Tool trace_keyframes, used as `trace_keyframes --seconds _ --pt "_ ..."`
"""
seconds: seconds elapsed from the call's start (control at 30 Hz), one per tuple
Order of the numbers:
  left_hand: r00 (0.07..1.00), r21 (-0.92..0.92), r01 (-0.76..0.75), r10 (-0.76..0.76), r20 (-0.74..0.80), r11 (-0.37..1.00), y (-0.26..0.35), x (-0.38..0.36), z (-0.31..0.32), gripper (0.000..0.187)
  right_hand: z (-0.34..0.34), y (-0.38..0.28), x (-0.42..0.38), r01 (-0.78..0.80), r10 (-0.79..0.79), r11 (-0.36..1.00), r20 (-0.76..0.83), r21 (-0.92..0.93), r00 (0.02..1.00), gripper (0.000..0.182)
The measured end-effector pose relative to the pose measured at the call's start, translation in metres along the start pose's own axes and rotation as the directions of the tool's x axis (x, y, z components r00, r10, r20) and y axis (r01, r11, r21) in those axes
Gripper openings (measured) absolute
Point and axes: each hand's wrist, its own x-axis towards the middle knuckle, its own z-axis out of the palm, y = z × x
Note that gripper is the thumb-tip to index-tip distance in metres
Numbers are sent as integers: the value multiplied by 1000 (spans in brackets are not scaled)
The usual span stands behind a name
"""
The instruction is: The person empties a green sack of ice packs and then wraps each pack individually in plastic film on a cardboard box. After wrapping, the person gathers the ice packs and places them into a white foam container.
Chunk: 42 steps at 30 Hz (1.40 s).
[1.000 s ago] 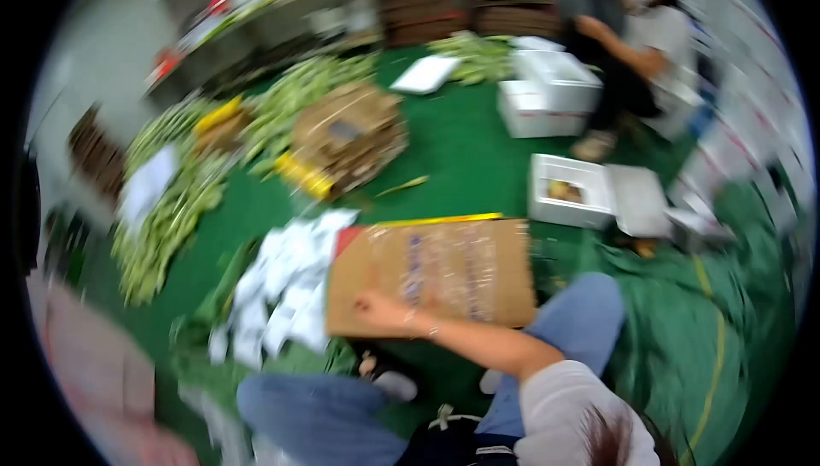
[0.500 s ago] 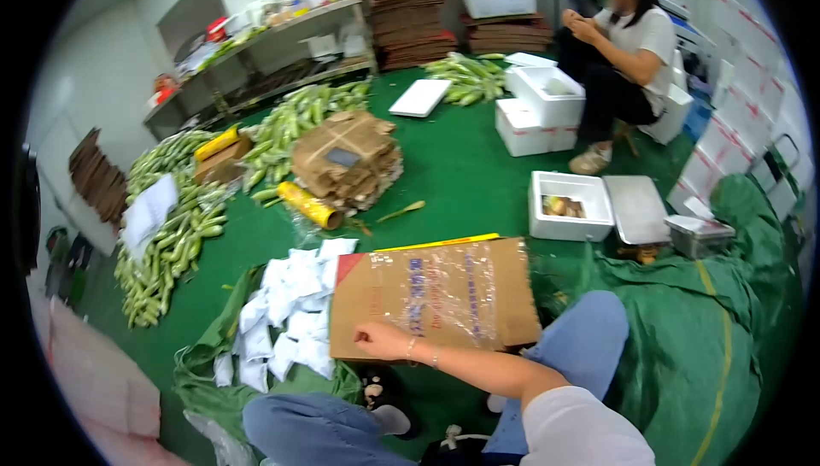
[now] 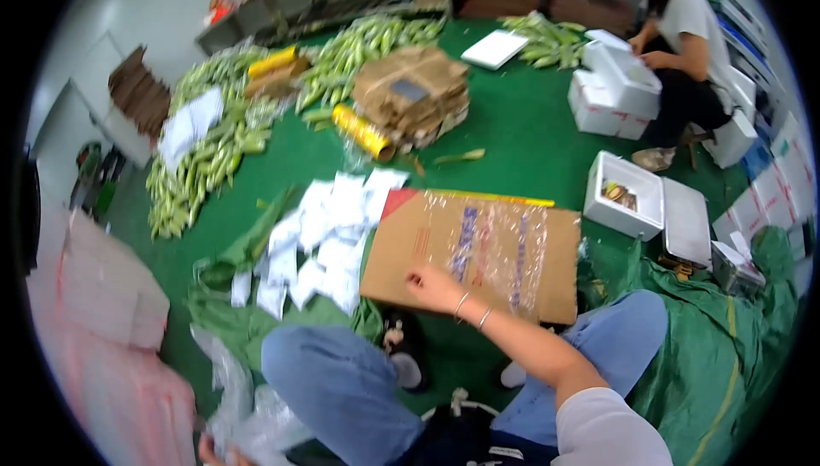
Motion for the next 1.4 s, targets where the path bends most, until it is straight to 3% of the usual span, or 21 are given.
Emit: trace_keyframes --seconds 0.03,0.07,0.13,0.17,0.23,0.3,0.37,0.47,0.6,0.77,0.87,0.93,0.97,1.0,1.03,1.07,1.13,1.2,1.27,1.33,1.4 --pt "969 -61 -231 224 -103 971 -76 7 52 37 -3 -7 -5 -81 81 997 23 15 996 23" --pt "984 -154 -159 143 -110 975 -52 16 92 28 3 2 -9 -82 82 996 8 -28 997 22" --pt "981 -368 101 -31 192 924 -48 43 171 24 11 15 -17 -97 97 990 -3 -99 995 20" --pt "950 -342 122 -10 313 932 -42 56 210 23 12 16 -23 -91 92 983 2 -162 996 17" --pt "830 -331 267 -41 556 905 -46 70 293 28 32 55 -35 -164 164 986 9 8 986 14" --pt "780 -263 117 75 621 958 -59 71 378 44 37 57 -37 -198 204 976 -67 85 977 10" --pt "785 -203 -183 267 559 962 -80 69 468 59 43 72 -42 -115 118 993 -146 28 982 7" --pt "770 28 -78 43 636 997 -53 102 530 78 41 70 -43 -106 85 984 -144 -142 986 5" --pt "684 17 -495 378 624 869 -25 168 602 88 44 74 -42 -7 -22 981 -147 -194 989 11" --pt "593 201 -555 213 776 807 -21 208 694 97 40 72 -31 41 -79 964 -137 -261 987 16" --pt "595 202 -500 165 787 842 -23 213 695 100 41 71 -35 26 -62 957 -114 -289 992 19" --pt "441 137 -531 134 888 836 -35 207 683 99 38 64 -33 1 -32 960 -105 -279 994 18" --pt "451 -11 -517 283 847 856 -55 189 679 98 39 67 -36 27 -58 953 -94 -301 994 17" --pt "398 -144 -334 278 874 932 -61 179 663 102 38 70 -38 42 -78 940 -96 -338 992 16" --pt "474 -336 -208 395 787 919 -104 149 677 101 38 70 -39 35 -79 949 -129 -313 988 15" --pt "258 -285 282 213 942 916 -94 141 636 92 38 68 -41 32 -81 956 -156 -291 984 15" --pt "242 -385 663 302 922 643 -5 139 510 66 40 65 -43 -2 -53 966 -207 -258 977 14" --pt "330 -360 814 147 932 455 -3 131 482 67 29 50 -28 -382 387 921 74 -72 919 30" --pt "358 -429 675 242 902 600 46 153 435 69 26 32 -8 -158 173 948 -31 277 984 66" --pt "318 -508 523 397 861 684 105 173 404 64 4 -15 17 20 -10 979 -49 205 999 97" --pt "46 -511 448 552 833 734 183 178 371 59 -14 -57 29 139 -78 958 -238 252 968 98"
